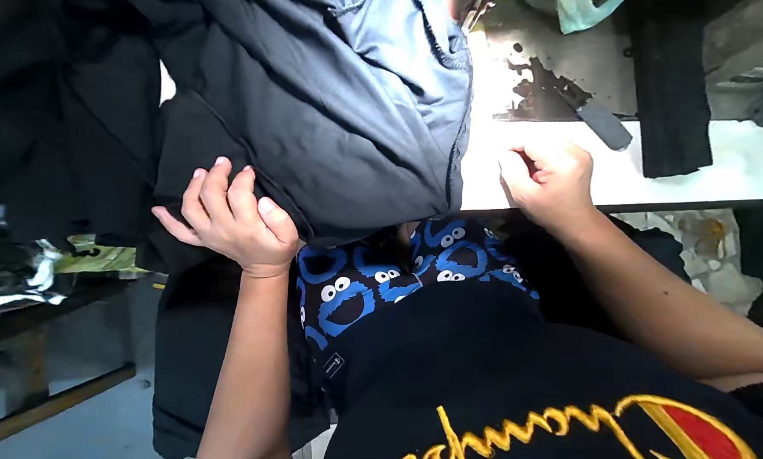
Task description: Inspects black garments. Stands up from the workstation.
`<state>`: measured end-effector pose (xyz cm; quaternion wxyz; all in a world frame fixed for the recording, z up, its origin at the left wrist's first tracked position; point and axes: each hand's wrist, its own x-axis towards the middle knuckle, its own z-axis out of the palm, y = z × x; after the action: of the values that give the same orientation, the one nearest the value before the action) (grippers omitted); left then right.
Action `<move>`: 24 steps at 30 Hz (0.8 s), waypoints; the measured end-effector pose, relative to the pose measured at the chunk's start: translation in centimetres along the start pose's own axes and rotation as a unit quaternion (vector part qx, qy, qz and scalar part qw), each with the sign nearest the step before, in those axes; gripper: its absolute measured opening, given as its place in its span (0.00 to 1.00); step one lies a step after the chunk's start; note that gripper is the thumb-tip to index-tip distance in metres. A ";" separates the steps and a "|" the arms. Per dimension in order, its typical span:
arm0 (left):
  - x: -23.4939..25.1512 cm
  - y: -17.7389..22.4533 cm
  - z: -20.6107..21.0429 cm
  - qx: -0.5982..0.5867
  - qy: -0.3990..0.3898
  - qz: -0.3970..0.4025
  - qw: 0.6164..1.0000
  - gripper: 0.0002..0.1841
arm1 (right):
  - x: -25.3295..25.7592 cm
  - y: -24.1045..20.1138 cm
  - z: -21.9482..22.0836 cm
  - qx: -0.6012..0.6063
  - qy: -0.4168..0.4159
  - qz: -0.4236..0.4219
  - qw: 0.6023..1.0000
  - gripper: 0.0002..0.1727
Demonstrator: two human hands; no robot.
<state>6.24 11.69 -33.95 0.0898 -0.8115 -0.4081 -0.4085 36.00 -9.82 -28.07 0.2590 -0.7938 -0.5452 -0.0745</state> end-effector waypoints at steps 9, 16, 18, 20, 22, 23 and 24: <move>0.0 0.2 0.2 -0.010 0.013 -0.007 1.000 0.25 | 0.0 0.2 0.0 0.004 -0.011 0.014 1.000 0.16; 0.1 0.1 0.2 -0.011 0.016 -0.007 1.000 0.25 | 0.0 0.3 0.0 0.011 -0.013 0.018 1.000 0.16; 0.1 0.1 0.2 -0.011 0.015 -0.008 1.000 0.25 | 0.0 0.3 -0.1 0.013 -0.012 0.018 1.000 0.16; 0.1 0.2 0.2 -0.011 0.015 -0.009 1.000 0.25 | 0.0 0.2 -0.1 0.015 -0.011 0.017 1.000 0.15; 0.1 0.2 0.2 -0.012 0.014 -0.011 1.000 0.25 | 0.1 0.2 -0.1 0.012 -0.011 0.018 1.000 0.15; 0.0 0.2 0.2 -0.011 0.014 -0.011 1.000 0.25 | 0.0 0.3 -0.1 0.013 -0.011 0.018 1.000 0.16; 0.0 0.2 0.2 -0.011 0.015 -0.011 1.000 0.25 | 0.0 0.3 0.0 0.015 -0.010 0.019 1.000 0.16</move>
<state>6.51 11.72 -34.05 0.0822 -0.8017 -0.4112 -0.4260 36.25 -9.89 -28.11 0.2663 -0.8008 -0.5338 -0.0535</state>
